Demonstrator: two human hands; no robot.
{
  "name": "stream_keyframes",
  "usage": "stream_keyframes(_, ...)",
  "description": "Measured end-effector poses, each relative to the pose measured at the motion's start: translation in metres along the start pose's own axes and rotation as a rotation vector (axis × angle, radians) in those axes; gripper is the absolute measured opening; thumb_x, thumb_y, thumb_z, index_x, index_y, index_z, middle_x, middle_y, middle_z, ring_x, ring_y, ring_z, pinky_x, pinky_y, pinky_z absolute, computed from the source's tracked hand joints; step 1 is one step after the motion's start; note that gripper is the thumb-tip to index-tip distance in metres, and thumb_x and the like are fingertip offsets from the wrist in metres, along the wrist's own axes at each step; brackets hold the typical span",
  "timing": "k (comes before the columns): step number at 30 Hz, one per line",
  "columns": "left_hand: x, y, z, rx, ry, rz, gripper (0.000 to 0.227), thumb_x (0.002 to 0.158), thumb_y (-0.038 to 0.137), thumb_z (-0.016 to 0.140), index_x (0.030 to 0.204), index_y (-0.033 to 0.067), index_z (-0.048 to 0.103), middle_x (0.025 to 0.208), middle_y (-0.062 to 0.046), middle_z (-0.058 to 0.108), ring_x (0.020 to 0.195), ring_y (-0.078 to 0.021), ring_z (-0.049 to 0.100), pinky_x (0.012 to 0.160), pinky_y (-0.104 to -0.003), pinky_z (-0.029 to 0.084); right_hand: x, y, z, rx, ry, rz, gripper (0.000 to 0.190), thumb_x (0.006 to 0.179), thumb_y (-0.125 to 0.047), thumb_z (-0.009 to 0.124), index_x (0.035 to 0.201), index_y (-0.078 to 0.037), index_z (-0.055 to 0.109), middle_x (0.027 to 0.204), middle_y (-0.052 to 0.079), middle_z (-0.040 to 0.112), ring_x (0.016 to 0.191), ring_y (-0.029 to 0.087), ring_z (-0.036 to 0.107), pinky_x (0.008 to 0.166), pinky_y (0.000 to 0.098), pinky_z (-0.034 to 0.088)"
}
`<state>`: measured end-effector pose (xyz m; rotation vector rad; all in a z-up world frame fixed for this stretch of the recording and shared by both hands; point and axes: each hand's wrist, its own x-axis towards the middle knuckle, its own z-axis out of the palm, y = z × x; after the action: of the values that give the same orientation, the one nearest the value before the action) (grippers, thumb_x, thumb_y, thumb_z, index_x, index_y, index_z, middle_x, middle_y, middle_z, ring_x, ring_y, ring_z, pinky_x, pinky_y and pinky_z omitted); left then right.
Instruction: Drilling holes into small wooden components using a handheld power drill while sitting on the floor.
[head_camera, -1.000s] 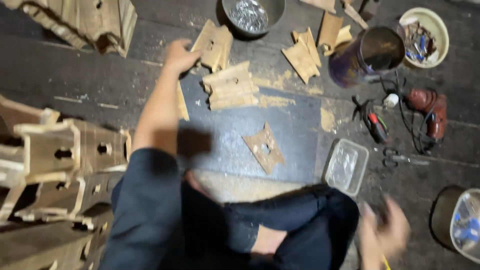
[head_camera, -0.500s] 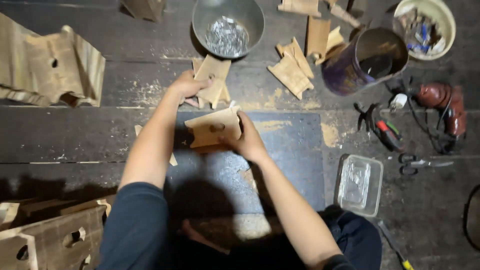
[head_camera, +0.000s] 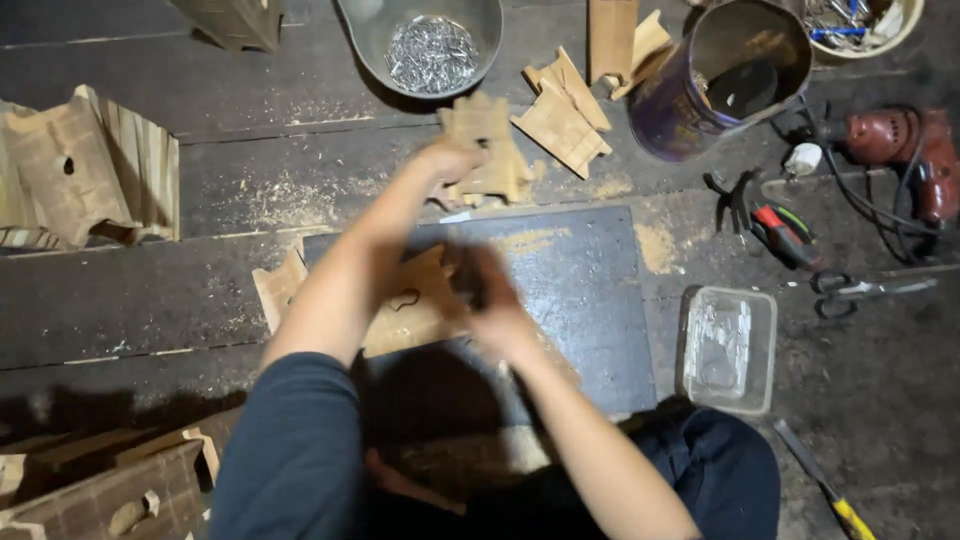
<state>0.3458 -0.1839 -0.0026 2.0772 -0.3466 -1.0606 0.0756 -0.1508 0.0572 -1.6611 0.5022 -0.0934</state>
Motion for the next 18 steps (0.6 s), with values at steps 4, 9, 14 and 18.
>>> stream_keyframes(4,-0.015,0.010,0.014,-0.056,0.004,-0.014,0.066,0.091,0.040,0.070,0.143,0.0001,0.061,0.138,-0.025,0.066,0.121,-0.0429,0.070,0.076,-0.067,0.066,0.046,-0.010,-0.084,-0.170,0.430,-0.065,0.019,0.101,-0.017,0.069,0.116,-0.009,0.075,0.109,0.017,0.073,0.119,0.034,0.069,0.105,0.0464,0.049)
stream_keyframes(9,-0.076,0.064,0.008,0.001,-0.032,-0.036,0.057,0.087,0.020,0.063,0.139,-0.0023,0.062,0.135,-0.025,0.067,0.116,-0.0414,0.072,0.074,-0.066,0.066,0.163,0.047,-0.116,-0.525,0.140,-0.004,0.088,0.087,-0.039,0.089,0.159,-0.009,0.048,0.150,0.018,0.061,0.141,0.040,0.054,0.121,0.0535,0.041)
stream_keyframes(14,-0.044,0.045,-0.017,-0.258,-0.227,-0.159,0.057,0.099,0.004,0.053,0.154,0.0139,0.045,0.153,-0.013,0.058,0.126,-0.0346,0.071,0.080,-0.045,0.074,0.180,0.048,-0.122,-0.394,0.063,-0.038,0.067,0.100,-0.015,0.069,0.159,0.000,0.038,0.158,0.019,0.051,0.147,0.036,0.048,0.122,0.0520,0.036)
stream_keyframes(18,-0.017,0.009,-0.029,-0.387,-0.262,-0.109,0.066,0.090,0.004,0.051,0.156,0.0154,0.053,0.165,-0.018,0.045,0.099,-0.0419,0.082,0.077,-0.042,0.074,0.207,0.095,-0.139,-0.402,0.132,-0.154,0.058,0.097,-0.014,0.070,0.151,-0.005,0.051,0.143,0.012,0.067,0.128,0.023,0.064,0.110,0.0353,0.045)
